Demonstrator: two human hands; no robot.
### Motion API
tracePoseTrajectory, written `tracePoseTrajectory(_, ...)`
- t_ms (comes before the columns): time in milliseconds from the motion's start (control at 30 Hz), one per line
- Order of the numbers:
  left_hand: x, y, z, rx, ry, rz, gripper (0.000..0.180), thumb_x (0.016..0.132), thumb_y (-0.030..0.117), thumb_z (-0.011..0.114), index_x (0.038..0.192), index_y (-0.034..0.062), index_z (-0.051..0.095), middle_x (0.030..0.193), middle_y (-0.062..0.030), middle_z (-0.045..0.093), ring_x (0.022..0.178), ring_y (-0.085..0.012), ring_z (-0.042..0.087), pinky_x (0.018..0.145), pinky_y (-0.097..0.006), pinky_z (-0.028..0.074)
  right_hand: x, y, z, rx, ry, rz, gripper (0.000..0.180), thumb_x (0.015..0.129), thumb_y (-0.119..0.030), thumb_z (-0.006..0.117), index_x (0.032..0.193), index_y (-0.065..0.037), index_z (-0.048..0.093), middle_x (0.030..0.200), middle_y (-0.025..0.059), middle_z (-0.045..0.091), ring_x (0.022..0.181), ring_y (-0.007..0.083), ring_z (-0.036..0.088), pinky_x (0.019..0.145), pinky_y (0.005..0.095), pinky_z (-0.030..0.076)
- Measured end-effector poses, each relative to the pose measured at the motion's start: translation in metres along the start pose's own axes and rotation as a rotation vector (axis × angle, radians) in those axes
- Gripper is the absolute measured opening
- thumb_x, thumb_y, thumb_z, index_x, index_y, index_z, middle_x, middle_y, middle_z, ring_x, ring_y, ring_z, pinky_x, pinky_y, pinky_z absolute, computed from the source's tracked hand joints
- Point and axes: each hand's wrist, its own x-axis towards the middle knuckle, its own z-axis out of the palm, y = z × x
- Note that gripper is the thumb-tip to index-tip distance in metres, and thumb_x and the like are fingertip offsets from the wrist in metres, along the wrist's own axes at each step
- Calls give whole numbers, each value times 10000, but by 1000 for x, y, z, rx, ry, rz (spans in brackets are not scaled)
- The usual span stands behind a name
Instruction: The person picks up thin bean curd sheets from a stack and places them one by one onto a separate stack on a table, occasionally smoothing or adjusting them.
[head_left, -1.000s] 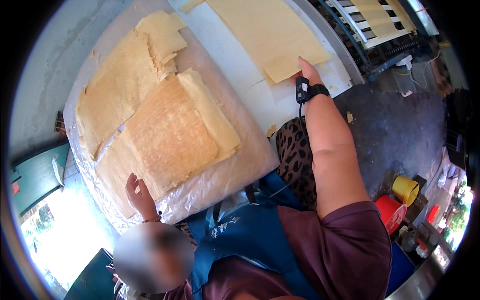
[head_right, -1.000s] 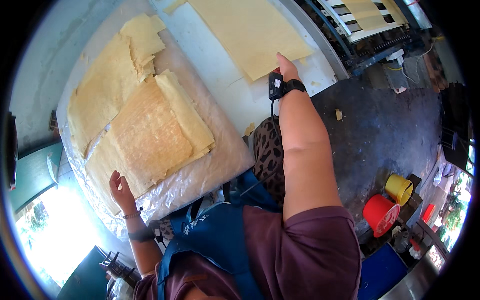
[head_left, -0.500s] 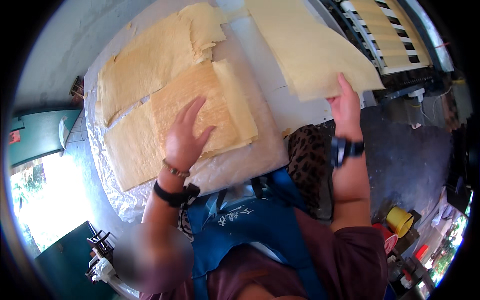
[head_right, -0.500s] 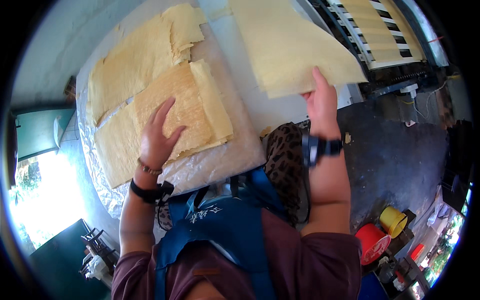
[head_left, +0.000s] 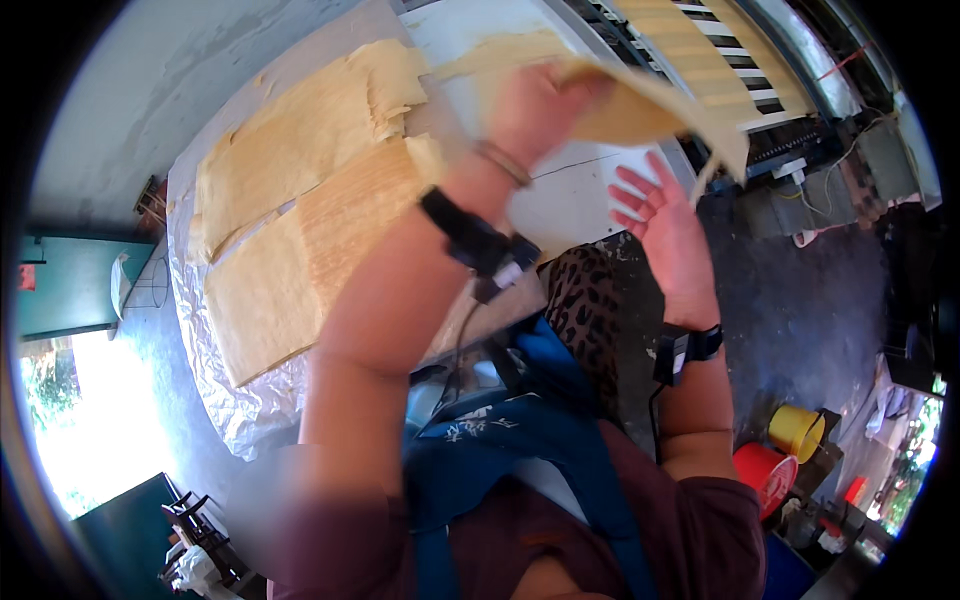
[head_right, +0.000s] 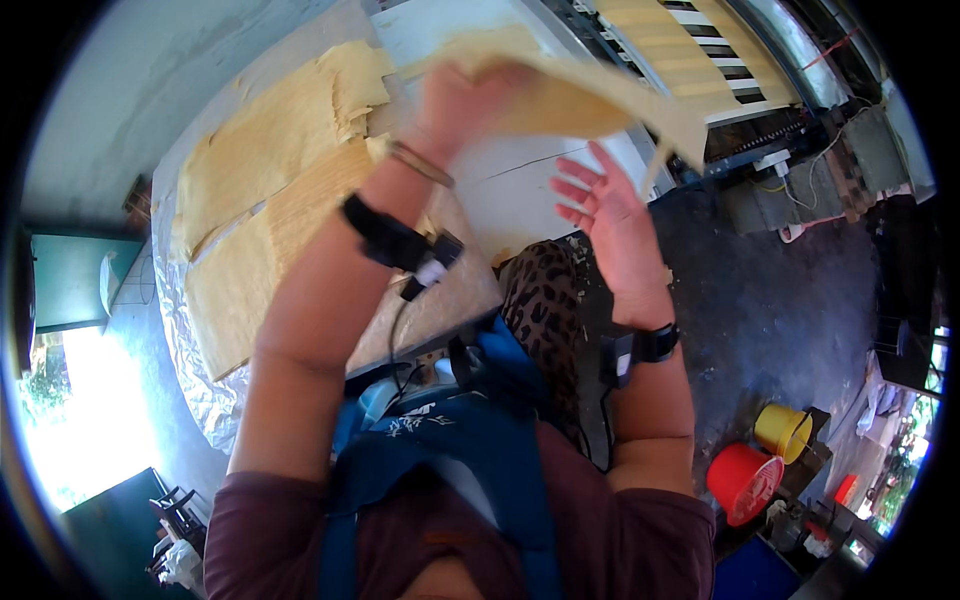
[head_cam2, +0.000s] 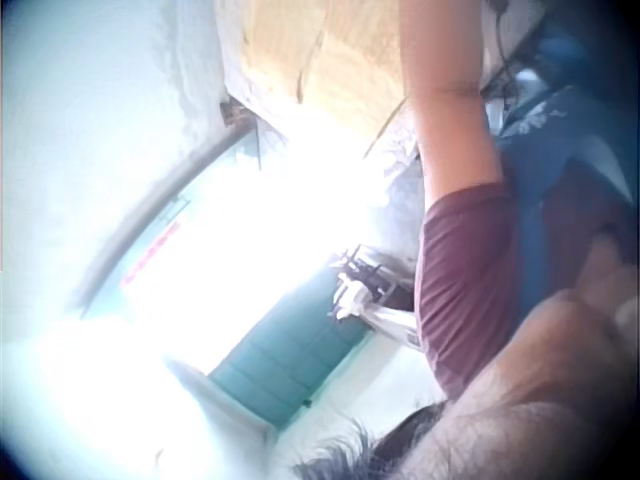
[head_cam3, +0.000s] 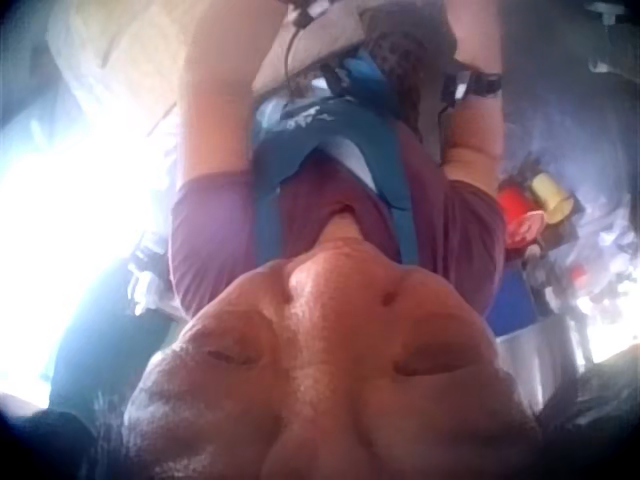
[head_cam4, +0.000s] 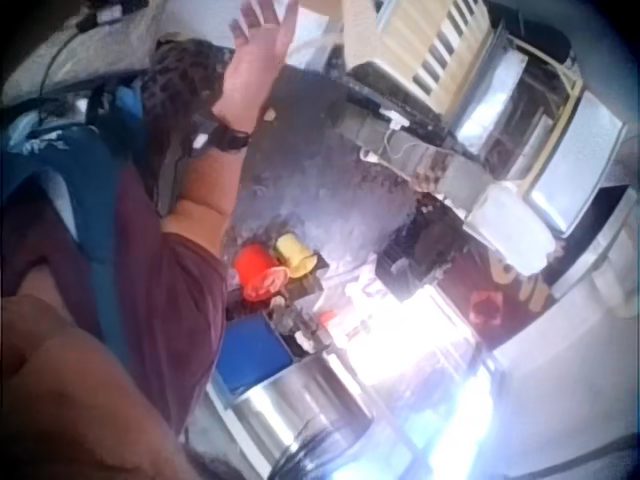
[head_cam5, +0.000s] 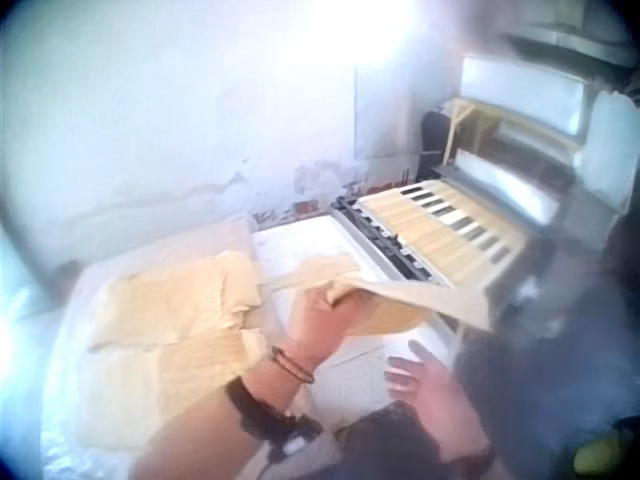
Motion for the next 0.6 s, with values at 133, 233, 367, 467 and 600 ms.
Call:
tracePoseTrajectory(133, 54, 17, -129, -896, -324, 276, 382, 914, 226, 524, 1053, -130, 531, 1006, -223, 621, 965, -281, 622, 812, -389, 530, -10, 46, -23, -158, 69, 66, 713, 872, -401, 567, 1385, -7, 268, 1265, 187, 470, 1120, 272, 496, 914, 359, 411)
tracePoseTrajectory(233, -11, 65, -232, -775, 53, 81, 378, 920, 219, 512, 1098, -114, 503, 1059, -220, 599, 1005, -286, 601, 831, -394, 522, 20, 70, -52, -347, 269, 125, 786, 837, -436, 604, 1389, 3, 259, 1290, 172, 448, 1156, 268, 463, 930, 363, 397)
tracePoseTrajectory(367, -127, 3, -375, -786, 573, -126, 381, 928, 210, 495, 1157, -93, 467, 1130, -216, 570, 1057, -293, 573, 855, -400, 510, 57, 69, -3, -309, 171, 78, 621, 834, -349, 637, 1293, -3, 401, 1240, 108, 502, 1115, 228, 493, 932, 369, 404)
tracePoseTrajectory(467, -257, -97, -463, -715, 1131, -146, 370, 934, 234, 487, 1173, -48, 473, 1172, -168, 559, 1096, -287, 541, 895, -410, 488, 79, 72, 76, -97, -72, 95, 449, 848, -198, 637, 1210, 13, 476, 1144, 109, 580, 1015, 205, 571, 870, 322, 461)
tracePoseTrajectory(600, -403, -183, -491, -617, 1370, -366, 354, 909, 237, 535, 1178, 11, 490, 1120, -125, 583, 989, -279, 586, 810, -415, 520, 99, 130, 143, -338, -154, 163, 389, 823, -132, 654, 1148, 34, 520, 1049, 118, 620, 897, 167, 609, 780, 274, 491)
